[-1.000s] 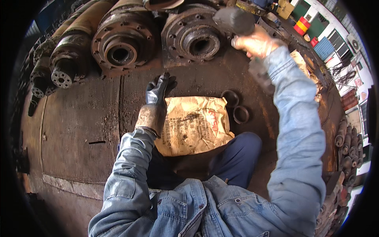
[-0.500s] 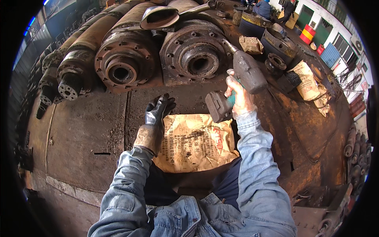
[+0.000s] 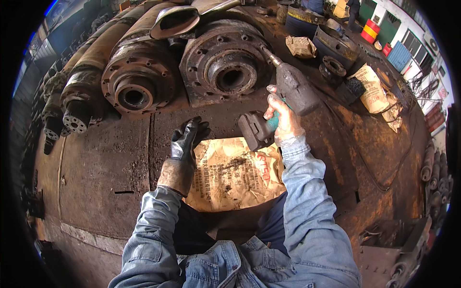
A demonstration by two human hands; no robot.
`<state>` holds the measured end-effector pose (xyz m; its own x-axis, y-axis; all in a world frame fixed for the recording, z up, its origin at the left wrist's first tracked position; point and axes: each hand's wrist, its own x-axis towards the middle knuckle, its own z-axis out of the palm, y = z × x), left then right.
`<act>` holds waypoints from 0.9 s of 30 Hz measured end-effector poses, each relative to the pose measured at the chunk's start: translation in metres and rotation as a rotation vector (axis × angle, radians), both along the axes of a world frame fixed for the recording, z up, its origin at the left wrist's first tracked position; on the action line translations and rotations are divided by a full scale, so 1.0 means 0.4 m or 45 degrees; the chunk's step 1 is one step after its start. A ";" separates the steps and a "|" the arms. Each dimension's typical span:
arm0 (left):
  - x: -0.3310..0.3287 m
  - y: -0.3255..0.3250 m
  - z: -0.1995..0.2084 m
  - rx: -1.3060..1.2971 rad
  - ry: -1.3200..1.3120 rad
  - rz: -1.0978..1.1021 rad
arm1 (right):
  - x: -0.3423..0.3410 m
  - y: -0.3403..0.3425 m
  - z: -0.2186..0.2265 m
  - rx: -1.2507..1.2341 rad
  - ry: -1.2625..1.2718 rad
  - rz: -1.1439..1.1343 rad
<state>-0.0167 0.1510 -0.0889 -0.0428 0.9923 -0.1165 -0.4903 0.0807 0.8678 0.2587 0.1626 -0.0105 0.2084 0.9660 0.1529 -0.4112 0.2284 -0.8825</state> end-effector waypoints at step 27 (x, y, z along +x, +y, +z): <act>0.076 -0.006 0.004 0.058 -0.261 0.025 | 0.145 0.049 0.460 -0.157 -2.209 0.025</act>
